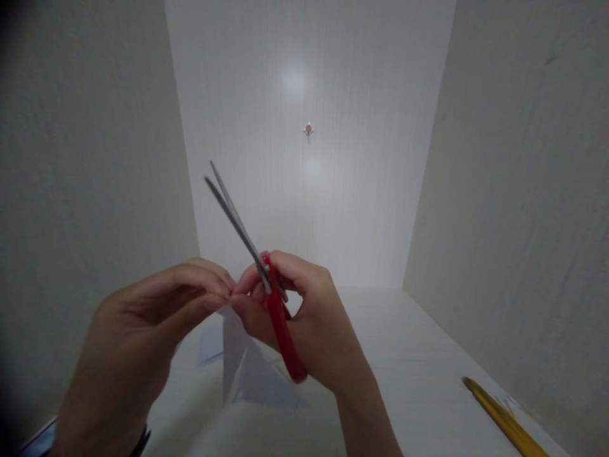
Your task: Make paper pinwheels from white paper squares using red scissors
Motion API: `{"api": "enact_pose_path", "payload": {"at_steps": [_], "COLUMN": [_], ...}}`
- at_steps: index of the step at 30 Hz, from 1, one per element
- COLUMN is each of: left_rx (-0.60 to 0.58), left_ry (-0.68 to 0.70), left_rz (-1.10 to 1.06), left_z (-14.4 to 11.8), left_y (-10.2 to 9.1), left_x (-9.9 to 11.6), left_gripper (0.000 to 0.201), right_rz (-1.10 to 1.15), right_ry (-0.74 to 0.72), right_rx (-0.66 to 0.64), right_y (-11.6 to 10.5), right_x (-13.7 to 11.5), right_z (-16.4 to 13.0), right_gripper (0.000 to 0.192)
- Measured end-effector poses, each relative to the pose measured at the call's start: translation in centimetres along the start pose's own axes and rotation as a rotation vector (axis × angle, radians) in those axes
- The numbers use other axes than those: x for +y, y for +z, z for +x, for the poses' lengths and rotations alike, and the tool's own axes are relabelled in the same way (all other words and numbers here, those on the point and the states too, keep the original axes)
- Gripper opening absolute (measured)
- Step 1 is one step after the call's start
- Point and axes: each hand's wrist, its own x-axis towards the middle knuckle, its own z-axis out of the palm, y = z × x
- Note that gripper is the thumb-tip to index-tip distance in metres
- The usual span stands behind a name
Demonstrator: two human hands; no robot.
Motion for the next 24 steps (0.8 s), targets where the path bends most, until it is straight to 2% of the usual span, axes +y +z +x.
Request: {"api": "enact_pose_path", "payload": {"at_steps": [6,10,18,24], "left_rx": [-0.014,0.001,0.015,0.04], "left_ry": [-0.049,-0.076,-0.046,-0.034], "left_rz": [-0.014,0.005,0.022,0.119], "left_z": [-0.05,-0.09,-0.03,-0.2], "left_y": [0.02,0.05,-0.05,0.09], "left_x": [0.2,0.3,0.26,0.09], "left_gripper": [0.013,0.011,0.013,0.013], "right_rz": [0.265,0.303,0.236,0.014], "right_ry": [0.182,0.2,0.124,0.111], "right_rx": [-0.014,0.009,-0.03,-0.008], "right_y": [0.34,0.65,0.28,0.2], "right_x": [0.46,0.55,0.37,0.38], "right_z": [0.09,0.07,0.07,0.1], "right_gripper": [0.023,0.024,0.018,0.023]}}
